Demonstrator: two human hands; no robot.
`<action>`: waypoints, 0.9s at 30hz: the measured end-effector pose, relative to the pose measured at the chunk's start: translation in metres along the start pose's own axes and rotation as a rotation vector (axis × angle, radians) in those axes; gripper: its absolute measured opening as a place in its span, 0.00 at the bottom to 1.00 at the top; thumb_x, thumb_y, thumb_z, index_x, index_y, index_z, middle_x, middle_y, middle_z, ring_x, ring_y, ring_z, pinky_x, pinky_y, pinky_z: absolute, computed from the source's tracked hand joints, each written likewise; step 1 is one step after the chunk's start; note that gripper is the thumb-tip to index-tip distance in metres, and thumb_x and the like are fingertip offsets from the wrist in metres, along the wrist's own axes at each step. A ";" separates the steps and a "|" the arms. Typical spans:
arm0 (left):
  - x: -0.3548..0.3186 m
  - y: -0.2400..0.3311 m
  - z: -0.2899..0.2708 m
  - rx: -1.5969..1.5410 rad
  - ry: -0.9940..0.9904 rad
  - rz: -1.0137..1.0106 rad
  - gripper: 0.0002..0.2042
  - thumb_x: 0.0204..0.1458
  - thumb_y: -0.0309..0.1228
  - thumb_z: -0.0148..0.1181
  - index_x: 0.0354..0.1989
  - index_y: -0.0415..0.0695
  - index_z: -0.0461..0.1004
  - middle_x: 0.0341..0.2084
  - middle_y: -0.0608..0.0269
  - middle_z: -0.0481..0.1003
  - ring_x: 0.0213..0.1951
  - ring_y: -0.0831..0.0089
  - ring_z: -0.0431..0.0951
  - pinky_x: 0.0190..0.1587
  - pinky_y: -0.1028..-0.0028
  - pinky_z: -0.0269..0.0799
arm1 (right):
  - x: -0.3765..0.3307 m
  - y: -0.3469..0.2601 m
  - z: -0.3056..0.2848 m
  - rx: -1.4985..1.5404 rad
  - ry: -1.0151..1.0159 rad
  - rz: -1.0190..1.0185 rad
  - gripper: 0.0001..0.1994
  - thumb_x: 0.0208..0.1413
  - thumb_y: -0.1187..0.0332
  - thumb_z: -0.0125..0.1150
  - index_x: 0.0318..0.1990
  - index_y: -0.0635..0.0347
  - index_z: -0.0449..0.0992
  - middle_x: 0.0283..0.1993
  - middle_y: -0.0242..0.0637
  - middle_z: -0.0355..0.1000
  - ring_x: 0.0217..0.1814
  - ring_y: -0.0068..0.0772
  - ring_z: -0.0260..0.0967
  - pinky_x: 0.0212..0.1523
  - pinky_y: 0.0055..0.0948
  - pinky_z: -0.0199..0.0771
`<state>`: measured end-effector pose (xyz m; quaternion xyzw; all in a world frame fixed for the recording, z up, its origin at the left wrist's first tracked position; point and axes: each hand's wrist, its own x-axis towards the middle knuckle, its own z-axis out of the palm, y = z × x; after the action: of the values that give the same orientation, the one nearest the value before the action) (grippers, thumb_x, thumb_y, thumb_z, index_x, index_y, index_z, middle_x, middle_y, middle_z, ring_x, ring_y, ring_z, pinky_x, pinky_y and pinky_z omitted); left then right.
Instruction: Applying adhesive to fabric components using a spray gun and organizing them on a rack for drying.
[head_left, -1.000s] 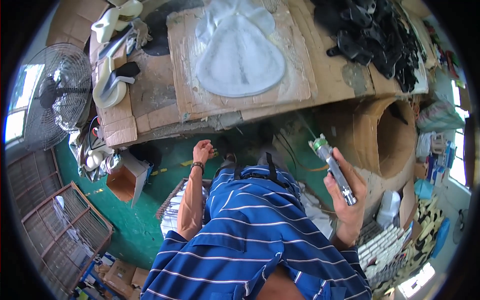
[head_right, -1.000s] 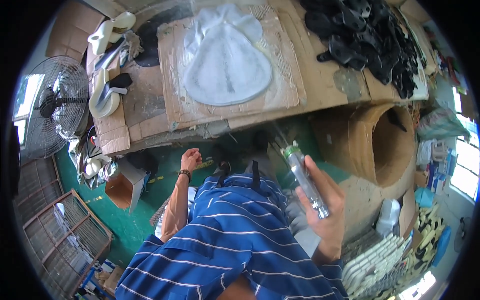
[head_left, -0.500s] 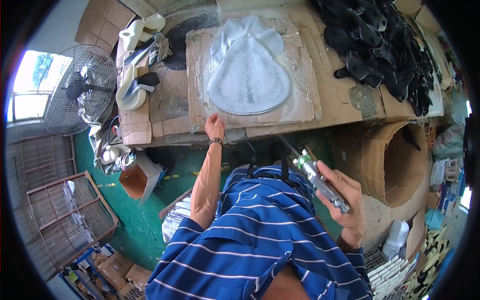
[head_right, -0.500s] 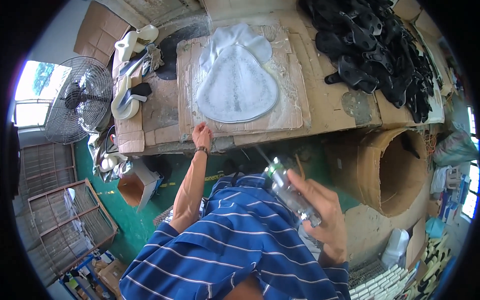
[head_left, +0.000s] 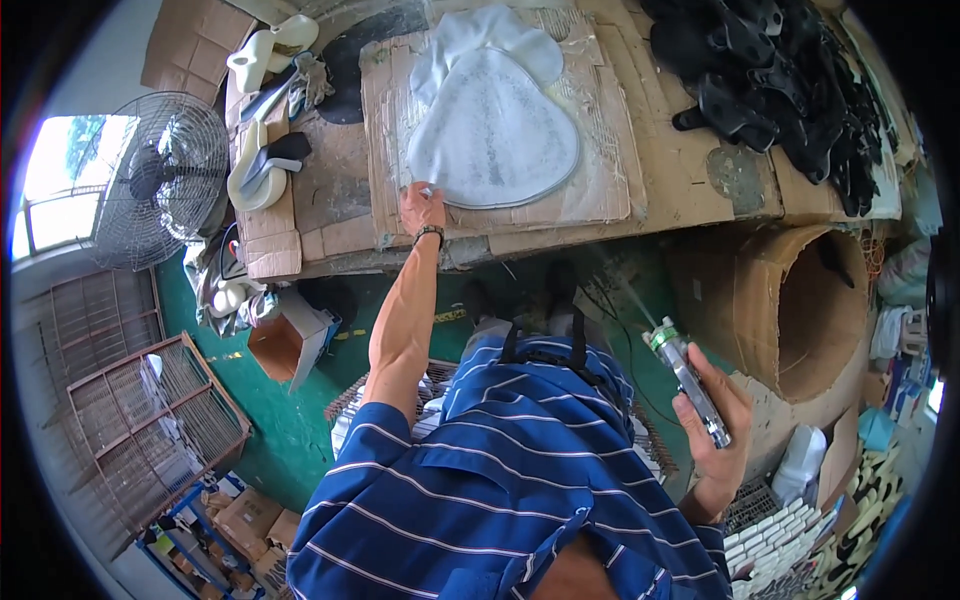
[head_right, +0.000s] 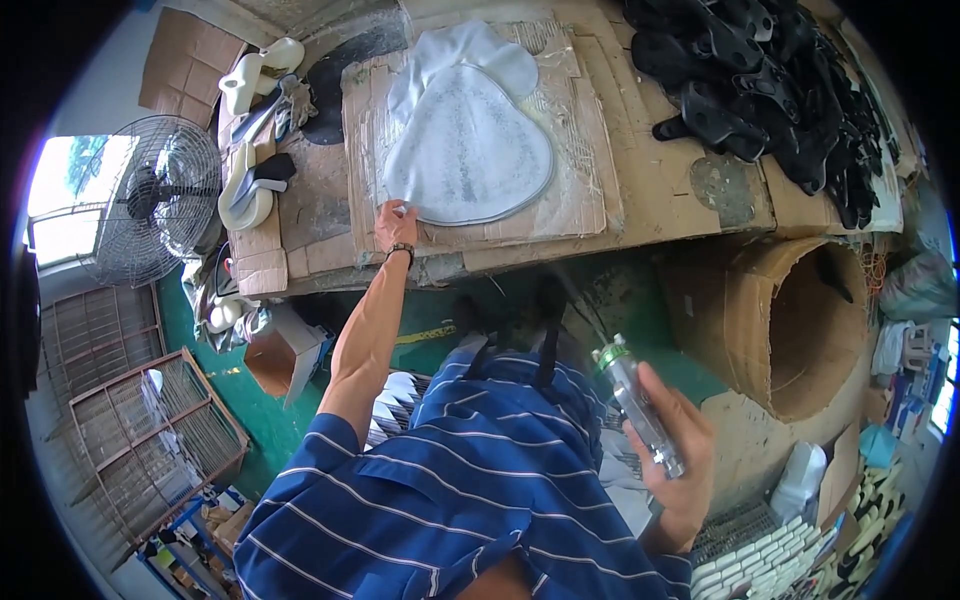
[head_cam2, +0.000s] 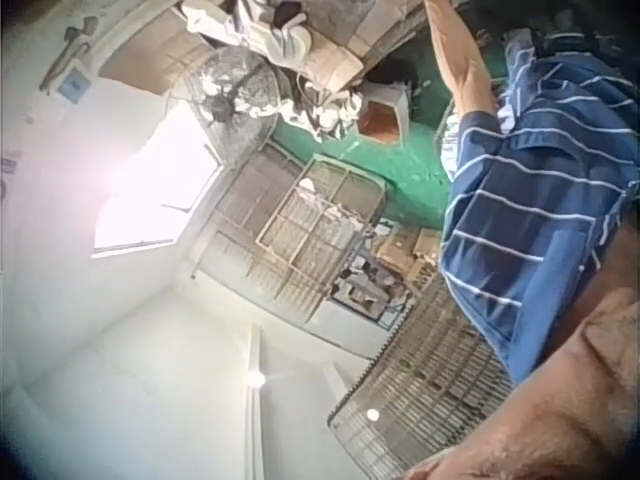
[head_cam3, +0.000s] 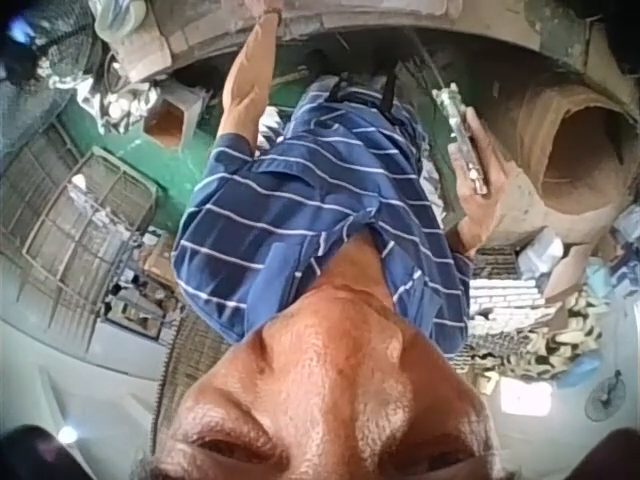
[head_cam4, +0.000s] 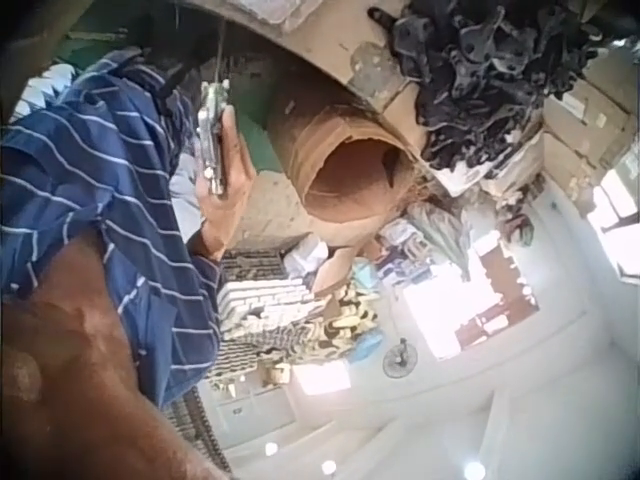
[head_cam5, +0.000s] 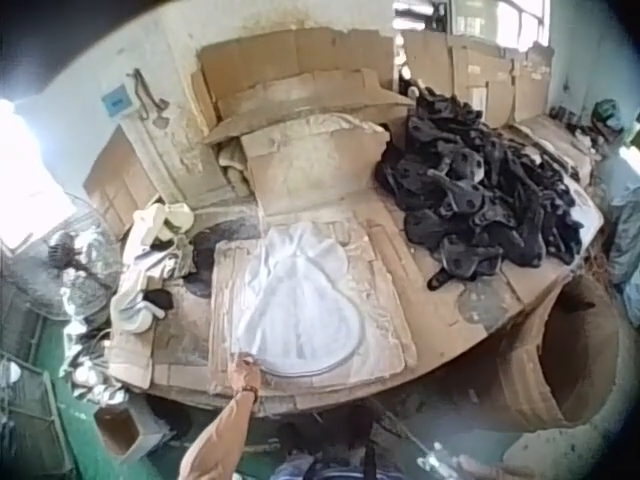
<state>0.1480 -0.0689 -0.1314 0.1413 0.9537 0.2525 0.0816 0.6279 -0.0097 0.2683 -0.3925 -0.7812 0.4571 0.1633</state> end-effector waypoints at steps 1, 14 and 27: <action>0.000 0.003 -0.001 0.004 0.004 -0.001 0.19 0.46 0.40 0.74 0.47 0.52 0.82 0.38 0.62 0.82 0.47 0.59 0.81 0.51 0.60 0.76 | 0.000 -0.005 0.000 -0.018 0.031 0.070 0.31 0.51 0.84 0.66 0.66 0.63 0.74 0.46 0.50 0.78 0.44 0.42 0.79 0.46 0.32 0.77; 0.002 0.091 -0.003 -1.726 -0.572 -0.734 0.02 0.53 0.24 0.58 0.31 0.43 0.71 0.29 0.64 0.74 0.34 0.65 0.74 0.40 0.62 0.73 | 0.038 0.027 -0.002 0.135 -0.041 -0.010 0.29 0.54 0.82 0.67 0.66 0.63 0.73 0.45 0.48 0.79 0.40 0.38 0.78 0.41 0.30 0.77; -0.113 0.112 -0.240 -2.410 -0.181 0.072 0.07 0.46 0.32 0.54 0.26 0.43 0.77 0.30 0.61 0.81 0.38 0.62 0.82 0.49 0.61 0.77 | 0.080 0.006 0.022 0.171 -0.464 -0.044 0.25 0.61 0.74 0.65 0.66 0.68 0.72 0.40 0.32 0.75 0.38 0.20 0.68 0.42 0.20 0.69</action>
<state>0.2264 -0.1209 0.1407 0.0183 0.0928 0.9708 0.2205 0.5660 0.0396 0.2434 -0.2445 -0.7648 0.5957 0.0221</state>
